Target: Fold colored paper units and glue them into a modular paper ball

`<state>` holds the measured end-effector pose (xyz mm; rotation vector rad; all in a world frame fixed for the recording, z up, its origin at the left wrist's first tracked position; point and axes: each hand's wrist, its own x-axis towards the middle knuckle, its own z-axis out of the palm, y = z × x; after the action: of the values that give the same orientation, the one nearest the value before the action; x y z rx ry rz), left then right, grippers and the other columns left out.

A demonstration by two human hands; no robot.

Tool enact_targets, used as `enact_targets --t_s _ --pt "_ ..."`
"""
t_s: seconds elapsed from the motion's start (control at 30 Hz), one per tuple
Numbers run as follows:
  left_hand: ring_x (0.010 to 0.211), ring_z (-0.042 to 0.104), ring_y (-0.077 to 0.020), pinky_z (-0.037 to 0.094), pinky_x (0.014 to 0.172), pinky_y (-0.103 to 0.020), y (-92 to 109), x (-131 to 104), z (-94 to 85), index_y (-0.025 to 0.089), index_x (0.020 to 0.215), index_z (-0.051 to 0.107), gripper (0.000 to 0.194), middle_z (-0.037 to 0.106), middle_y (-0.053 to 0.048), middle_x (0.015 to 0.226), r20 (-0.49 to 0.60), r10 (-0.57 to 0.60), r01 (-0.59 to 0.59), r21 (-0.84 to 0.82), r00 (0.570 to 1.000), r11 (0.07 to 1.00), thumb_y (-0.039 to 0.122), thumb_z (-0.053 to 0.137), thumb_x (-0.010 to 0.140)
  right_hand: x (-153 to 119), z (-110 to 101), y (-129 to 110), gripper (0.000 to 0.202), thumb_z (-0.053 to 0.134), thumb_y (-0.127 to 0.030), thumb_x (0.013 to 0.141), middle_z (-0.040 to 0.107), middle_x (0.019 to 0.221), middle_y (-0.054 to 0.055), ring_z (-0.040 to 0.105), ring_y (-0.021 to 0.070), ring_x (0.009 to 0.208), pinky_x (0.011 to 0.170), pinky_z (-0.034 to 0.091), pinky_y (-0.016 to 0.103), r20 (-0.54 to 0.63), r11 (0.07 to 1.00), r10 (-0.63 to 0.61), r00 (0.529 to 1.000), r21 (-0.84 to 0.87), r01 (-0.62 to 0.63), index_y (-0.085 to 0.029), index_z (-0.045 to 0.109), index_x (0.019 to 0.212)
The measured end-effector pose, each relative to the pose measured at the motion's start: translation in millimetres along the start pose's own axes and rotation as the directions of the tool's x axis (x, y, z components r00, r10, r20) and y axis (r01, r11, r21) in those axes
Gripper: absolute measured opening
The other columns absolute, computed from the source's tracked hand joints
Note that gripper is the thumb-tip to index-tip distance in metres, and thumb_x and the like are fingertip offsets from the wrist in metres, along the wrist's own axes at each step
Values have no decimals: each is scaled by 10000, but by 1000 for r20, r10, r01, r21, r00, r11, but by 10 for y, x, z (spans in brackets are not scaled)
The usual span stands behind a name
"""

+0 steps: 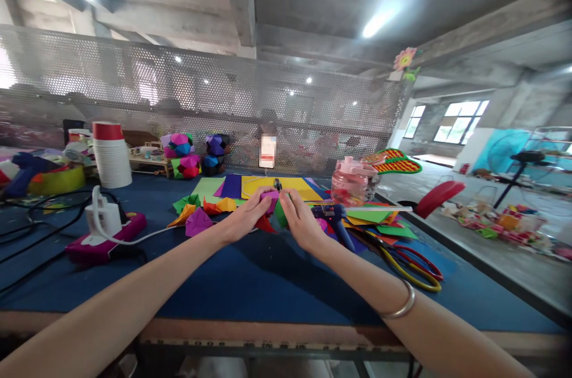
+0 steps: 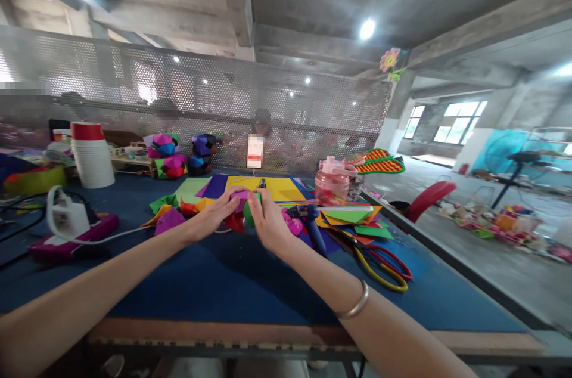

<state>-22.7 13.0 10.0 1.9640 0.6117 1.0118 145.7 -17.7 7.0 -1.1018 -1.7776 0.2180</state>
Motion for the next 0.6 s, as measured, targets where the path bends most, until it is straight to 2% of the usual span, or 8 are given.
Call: enact_targets --t_s 0.2,0.3,0.37,0.47,0.53,0.6 --pt "1230 453 -241 366 1052 -354 -15 10 -19 222 1259 500 490 563 -70 1226 8 0 0 -17 1000 1000 568 410 924 5 7 19 297 350 -462 963 619 920 81 593 231 918 875 467 405 16 999 12 1000 37 -12 -215 508 1015" --pt "1171 510 -247 410 1003 -361 25 23 -6 240 1208 549 470 584 -64 1211 -34 -55 51 -123 998 991 580 466 895 33 26 19 338 403 -541 928 584 791 18 569 176 741 722 496 329 43 970 135 990 199 -141 -226 527 913" --pt "1030 589 -248 481 877 -379 65 24 -12 247 1227 534 508 624 -70 1111 -10 -175 168 -238 985 957 608 479 874 63 32 9 390 456 -606 883 529 667 -28 506 131 575 557 467 270 140 862 298 944 386 -329 -225 524 839" --pt "858 631 -226 517 734 -370 137 8 -49 230 1333 432 628 635 -79 1006 37 -261 257 -361 965 896 572 585 828 117 4 -26 428 540 -634 826 489 564 -58 415 87 438 429 388 223 328 566 489 808 586 -580 -208 526 780" --pt "886 633 -218 528 756 -369 175 -5 -78 236 1397 349 762 616 -95 1073 39 -234 229 -402 972 886 450 716 765 148 -36 -58 394 580 -589 826 529 571 -49 429 79 432 422 386 208 376 436 542 752 639 -634 -198 550 790" --pt "947 628 -224 533 793 -378 190 -11 -96 255 1426 309 871 584 -118 1164 41 -200 200 -402 979 893 340 789 704 167 -78 -89 351 580 -540 851 571 600 -32 469 82 450 434 410 205 379 388 566 732 661 -642 -190 577 819"
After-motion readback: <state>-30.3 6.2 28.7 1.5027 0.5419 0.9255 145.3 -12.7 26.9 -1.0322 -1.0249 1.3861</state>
